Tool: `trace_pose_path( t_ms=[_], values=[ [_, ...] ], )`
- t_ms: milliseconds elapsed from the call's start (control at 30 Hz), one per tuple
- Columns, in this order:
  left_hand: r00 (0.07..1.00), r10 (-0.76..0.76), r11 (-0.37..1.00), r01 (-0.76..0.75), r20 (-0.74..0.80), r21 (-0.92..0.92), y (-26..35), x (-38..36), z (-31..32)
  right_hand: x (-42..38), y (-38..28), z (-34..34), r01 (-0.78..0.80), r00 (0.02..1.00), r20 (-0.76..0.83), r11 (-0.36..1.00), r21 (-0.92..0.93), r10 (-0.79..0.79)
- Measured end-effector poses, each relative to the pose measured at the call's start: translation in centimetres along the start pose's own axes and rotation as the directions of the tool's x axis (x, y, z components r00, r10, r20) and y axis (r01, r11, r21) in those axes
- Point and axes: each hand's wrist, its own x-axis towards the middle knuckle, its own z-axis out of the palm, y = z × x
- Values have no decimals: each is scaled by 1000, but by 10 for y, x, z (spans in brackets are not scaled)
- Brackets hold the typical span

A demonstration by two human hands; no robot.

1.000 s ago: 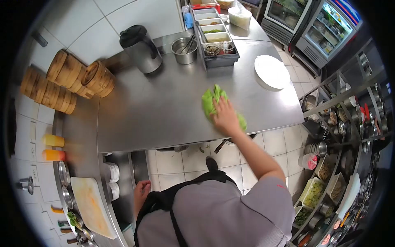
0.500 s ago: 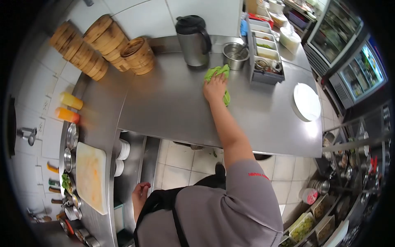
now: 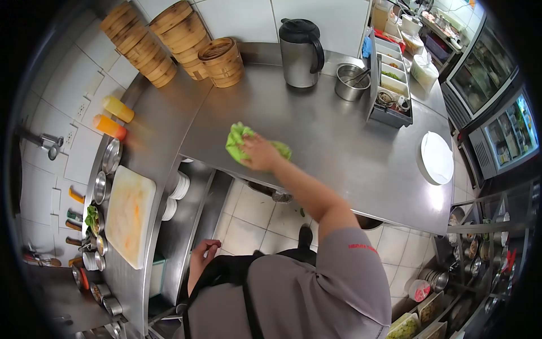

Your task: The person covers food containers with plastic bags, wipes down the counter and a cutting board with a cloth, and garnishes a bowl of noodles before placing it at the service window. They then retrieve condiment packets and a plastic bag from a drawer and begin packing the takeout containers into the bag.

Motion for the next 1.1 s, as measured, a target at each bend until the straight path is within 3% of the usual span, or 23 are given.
trace_pose_path(
  t_ms=[33,100,167,267,400,433,467,500,567,600,633,667,700,800,867,1000,1100],
  values=[
    [998,55,998,-55,19,3,7,3,0,0,-23,9,11,996,-89,998,60,-5],
    [985,158,987,-160,72,18,21,10,0,11,-62,17,95,993,-91,980,177,-80],
    [957,249,966,-257,149,36,35,17,2,24,-92,32,70,994,-98,946,316,-41],
    [905,385,919,-394,181,13,59,23,5,14,-129,9,-58,921,-253,747,662,296],
    [873,444,891,-453,202,-1,63,25,4,-47,-114,-9,-112,649,-544,775,622,531],
    [874,440,893,-449,205,-1,61,27,2,-77,-111,-44,-154,630,-446,665,731,636],
    [882,415,906,-422,224,-21,54,28,-1,-109,-102,-58,-97,534,-454,585,806,714],
    [885,404,911,-412,234,-16,45,28,-5,-145,-92,-72,-158,453,-455,572,805,767],
    [891,382,919,-393,247,-2,26,28,-12,-220,-55,-107,-336,262,-307,385,859,915],
    [907,350,933,-360,234,-2,19,26,-16,-249,-28,-118,-480,101,-421,414,773,902],
    [922,320,945,-328,217,-2,12,25,-19,-279,-10,-135,-834,95,-559,372,407,824],
    [936,287,956,-293,204,1,6,22,-23,-307,10,-145,-975,97,-493,182,129,865],
    [943,263,962,-272,206,16,3,19,-28,-325,25,-148,-983,71,-428,-9,-182,901],
    [960,208,976,-217,190,27,0,15,-34,-329,56,-120,-945,278,-426,166,-282,861],
    [970,168,985,-174,177,15,-2,11,-38,-281,33,-105,-888,438,-369,329,-322,820],
    [968,161,987,-159,194,-26,-13,8,-33,-180,4,-67,-788,613,-358,578,-212,705],
    [966,177,984,-174,186,-30,0,4,-31,-120,-14,-40,-678,735,-242,696,-237,633]
  ],
)
